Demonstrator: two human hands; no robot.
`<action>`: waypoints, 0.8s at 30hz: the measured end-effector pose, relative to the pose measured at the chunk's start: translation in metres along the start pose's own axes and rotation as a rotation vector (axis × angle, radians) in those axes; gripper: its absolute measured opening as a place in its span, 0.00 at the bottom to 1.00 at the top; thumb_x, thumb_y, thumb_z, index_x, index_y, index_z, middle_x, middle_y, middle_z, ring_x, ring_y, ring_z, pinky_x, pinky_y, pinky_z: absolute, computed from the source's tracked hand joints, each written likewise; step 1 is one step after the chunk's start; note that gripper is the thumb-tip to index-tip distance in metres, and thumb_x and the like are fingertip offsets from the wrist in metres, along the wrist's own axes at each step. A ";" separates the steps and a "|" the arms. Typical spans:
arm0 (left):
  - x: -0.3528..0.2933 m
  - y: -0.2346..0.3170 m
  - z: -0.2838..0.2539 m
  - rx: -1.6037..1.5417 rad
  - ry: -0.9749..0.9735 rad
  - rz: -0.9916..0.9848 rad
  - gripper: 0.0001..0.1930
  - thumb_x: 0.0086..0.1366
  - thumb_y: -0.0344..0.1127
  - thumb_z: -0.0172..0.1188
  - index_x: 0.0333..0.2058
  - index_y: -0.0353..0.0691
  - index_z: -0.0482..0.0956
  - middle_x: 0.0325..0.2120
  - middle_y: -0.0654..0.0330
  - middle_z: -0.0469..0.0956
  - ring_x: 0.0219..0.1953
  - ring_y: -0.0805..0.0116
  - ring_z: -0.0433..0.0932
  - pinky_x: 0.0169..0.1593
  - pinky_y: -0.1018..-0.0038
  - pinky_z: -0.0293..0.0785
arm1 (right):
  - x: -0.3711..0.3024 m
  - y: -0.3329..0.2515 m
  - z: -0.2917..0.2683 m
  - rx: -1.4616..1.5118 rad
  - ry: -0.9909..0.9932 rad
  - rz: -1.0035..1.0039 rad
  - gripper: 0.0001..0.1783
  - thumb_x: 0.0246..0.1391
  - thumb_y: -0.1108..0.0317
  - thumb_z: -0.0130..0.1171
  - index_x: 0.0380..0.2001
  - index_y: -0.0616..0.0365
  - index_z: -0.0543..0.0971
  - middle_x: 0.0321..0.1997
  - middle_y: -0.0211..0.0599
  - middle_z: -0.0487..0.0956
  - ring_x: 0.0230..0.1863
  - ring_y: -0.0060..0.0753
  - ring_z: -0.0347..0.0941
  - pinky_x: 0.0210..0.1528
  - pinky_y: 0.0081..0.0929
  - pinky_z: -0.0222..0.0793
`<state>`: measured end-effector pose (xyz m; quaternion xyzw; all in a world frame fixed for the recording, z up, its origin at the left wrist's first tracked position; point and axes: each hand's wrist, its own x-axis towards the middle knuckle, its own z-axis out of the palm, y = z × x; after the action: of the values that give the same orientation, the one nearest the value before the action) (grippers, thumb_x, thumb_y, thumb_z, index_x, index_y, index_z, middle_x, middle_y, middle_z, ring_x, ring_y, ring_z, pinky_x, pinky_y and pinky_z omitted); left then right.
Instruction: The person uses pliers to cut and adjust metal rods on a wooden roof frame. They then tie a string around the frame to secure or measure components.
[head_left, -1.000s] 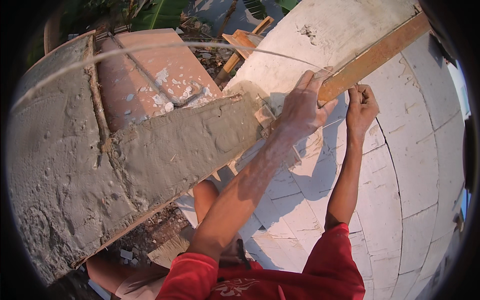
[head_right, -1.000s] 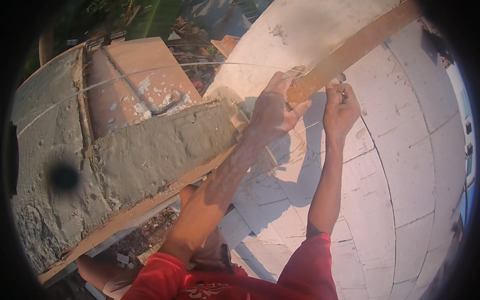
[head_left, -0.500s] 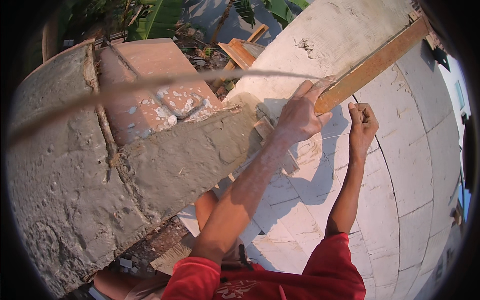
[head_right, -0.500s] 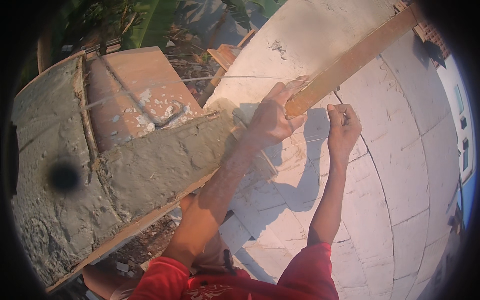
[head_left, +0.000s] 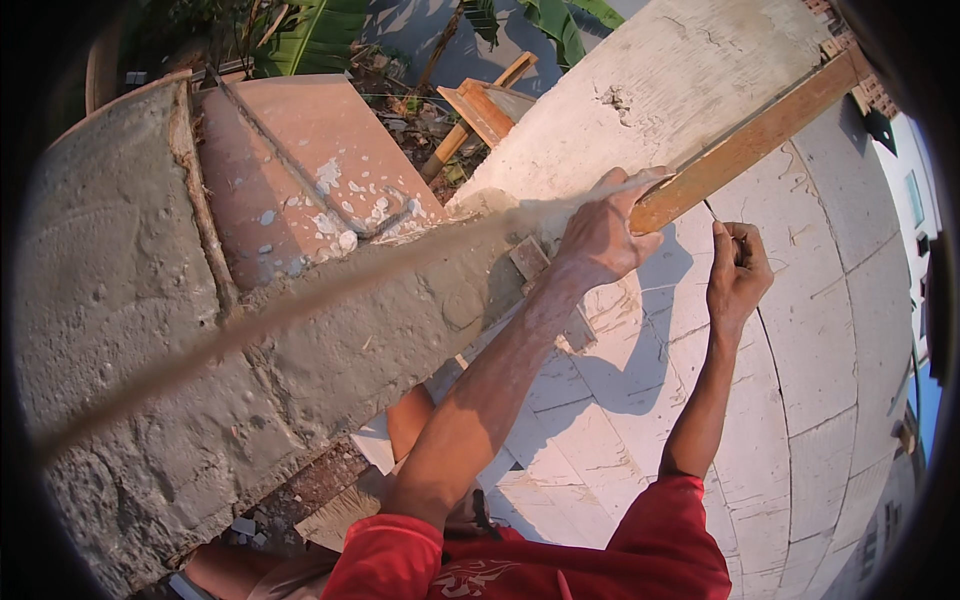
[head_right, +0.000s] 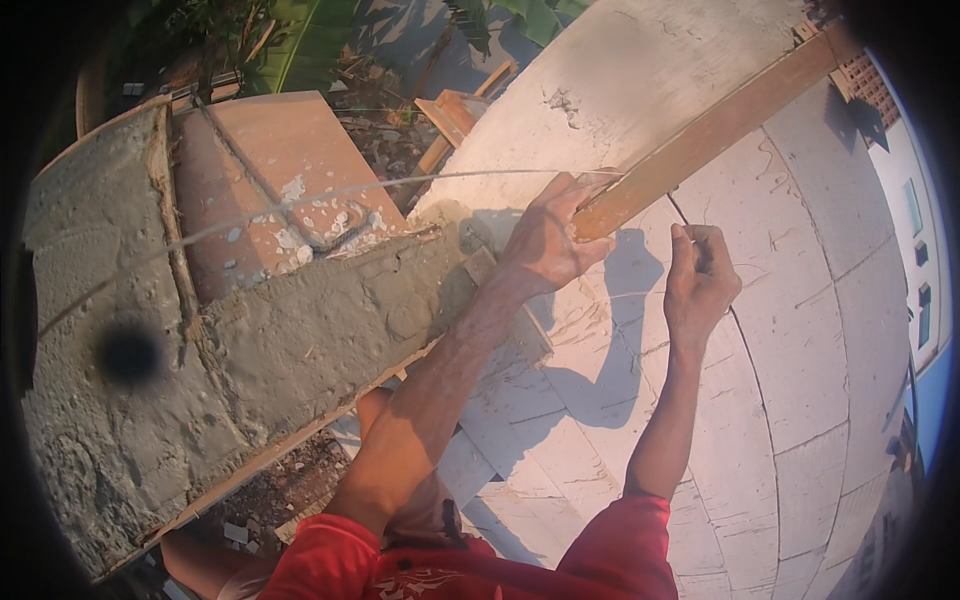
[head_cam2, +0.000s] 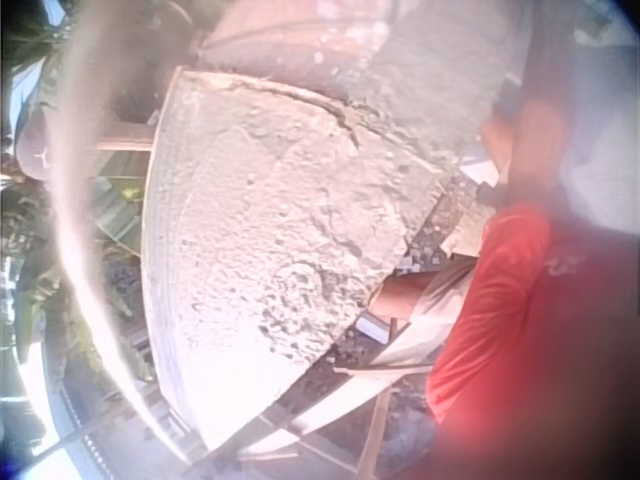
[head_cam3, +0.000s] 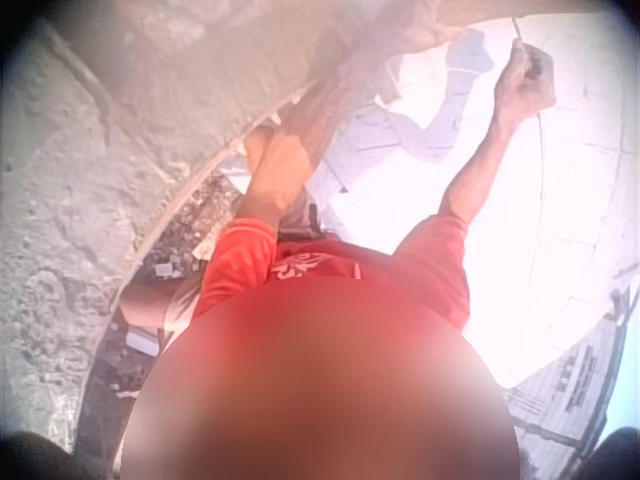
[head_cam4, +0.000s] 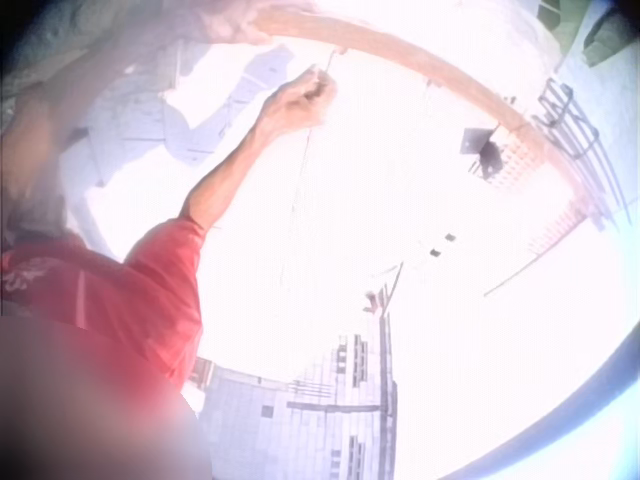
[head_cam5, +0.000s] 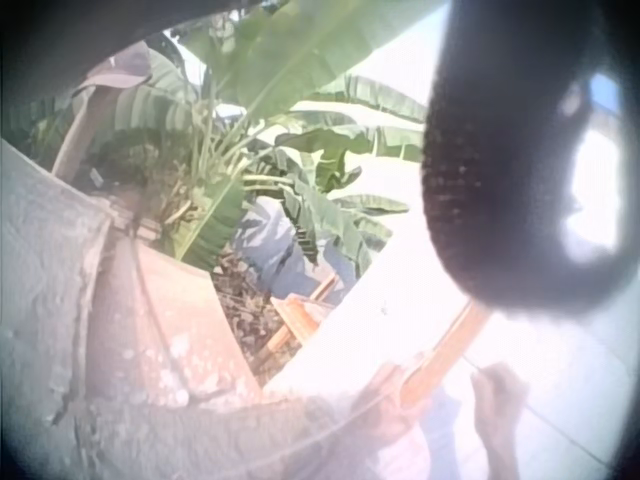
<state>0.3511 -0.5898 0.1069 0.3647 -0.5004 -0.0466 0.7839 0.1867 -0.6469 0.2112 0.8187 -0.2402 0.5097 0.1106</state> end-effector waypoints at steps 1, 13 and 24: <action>0.000 0.001 -0.001 0.002 -0.006 -0.002 0.35 0.56 0.33 0.68 0.65 0.45 0.72 0.52 0.51 0.75 0.53 0.54 0.79 0.56 0.64 0.77 | 0.000 0.000 0.000 -0.003 -0.008 -0.034 0.09 0.64 0.66 0.64 0.33 0.60 0.80 0.17 0.20 0.63 0.23 0.16 0.54 0.25 0.22 0.50; 0.000 -0.003 0.001 -0.005 0.011 0.007 0.41 0.57 0.33 0.69 0.69 0.54 0.65 0.53 0.50 0.72 0.52 0.48 0.77 0.57 0.59 0.77 | -0.003 -0.005 -0.007 -0.027 -0.039 -0.061 0.08 0.64 0.67 0.63 0.33 0.60 0.80 0.17 0.21 0.62 0.22 0.17 0.53 0.25 0.22 0.49; 0.001 -0.005 -0.003 -0.016 -0.050 0.032 0.39 0.57 0.31 0.68 0.68 0.53 0.66 0.50 0.52 0.72 0.54 0.51 0.76 0.58 0.60 0.76 | -0.008 -0.008 -0.010 -0.018 -0.026 -0.152 0.05 0.63 0.72 0.63 0.33 0.61 0.80 0.15 0.27 0.67 0.21 0.15 0.57 0.24 0.20 0.54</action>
<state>0.3552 -0.5924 0.1044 0.3493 -0.5250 -0.0473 0.7747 0.1796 -0.6338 0.2090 0.8401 -0.1835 0.4869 0.1533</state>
